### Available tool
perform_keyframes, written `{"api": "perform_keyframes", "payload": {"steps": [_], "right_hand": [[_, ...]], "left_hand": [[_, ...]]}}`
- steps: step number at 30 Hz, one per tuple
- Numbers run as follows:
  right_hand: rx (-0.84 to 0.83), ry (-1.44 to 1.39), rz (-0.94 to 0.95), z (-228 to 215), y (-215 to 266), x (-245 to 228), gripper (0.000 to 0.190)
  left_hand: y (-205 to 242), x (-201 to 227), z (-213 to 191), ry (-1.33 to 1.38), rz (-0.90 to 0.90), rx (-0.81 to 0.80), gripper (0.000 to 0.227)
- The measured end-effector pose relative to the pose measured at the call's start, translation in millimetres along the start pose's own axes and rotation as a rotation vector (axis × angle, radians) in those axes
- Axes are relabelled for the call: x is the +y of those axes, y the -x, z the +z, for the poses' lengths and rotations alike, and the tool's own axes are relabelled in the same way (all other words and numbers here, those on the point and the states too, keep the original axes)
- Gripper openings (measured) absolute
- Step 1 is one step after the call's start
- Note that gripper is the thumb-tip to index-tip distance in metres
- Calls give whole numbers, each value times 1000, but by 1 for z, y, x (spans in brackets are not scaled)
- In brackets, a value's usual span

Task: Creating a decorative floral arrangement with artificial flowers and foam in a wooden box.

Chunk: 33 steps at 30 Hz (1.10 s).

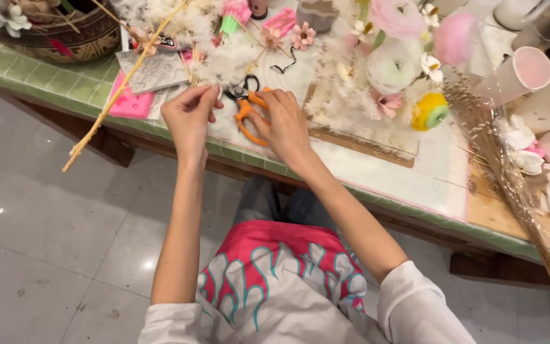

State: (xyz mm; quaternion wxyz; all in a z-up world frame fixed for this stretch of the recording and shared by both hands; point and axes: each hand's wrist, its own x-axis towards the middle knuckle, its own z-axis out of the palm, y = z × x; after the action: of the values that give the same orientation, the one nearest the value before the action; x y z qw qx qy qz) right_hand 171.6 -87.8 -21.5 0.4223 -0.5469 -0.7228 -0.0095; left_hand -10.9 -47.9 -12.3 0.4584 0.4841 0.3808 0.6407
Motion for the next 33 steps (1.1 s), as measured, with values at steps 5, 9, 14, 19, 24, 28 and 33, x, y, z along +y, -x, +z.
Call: {"api": "perform_keyframes", "payload": {"steps": [5,9,14,19,24,28,33], "right_hand": [[111,-493,145,-50,18,-18,20],[200,-570,272,-78,59,-2,16],[294,-479,342,-122,95,35,15],[369,-493,431,-153,103,64,15],[385,-76,255,-154,101,63,17],[423,-21,199,-145,102,71,19],[416,-31,241,-139,103,82,16]], "left_hand": [[39,-19,24,7,-80,-149,9],[84,-12,76,2,-244,-361,12],[114,-47,130,-178,-79,-454,19],[123,-12,161,-273,272,-406,21],[123,-2,162,-275,97,-369,21],[125,-2,163,-286,147,-347,18],[124,-4,170,-225,160,-337,13]]}}
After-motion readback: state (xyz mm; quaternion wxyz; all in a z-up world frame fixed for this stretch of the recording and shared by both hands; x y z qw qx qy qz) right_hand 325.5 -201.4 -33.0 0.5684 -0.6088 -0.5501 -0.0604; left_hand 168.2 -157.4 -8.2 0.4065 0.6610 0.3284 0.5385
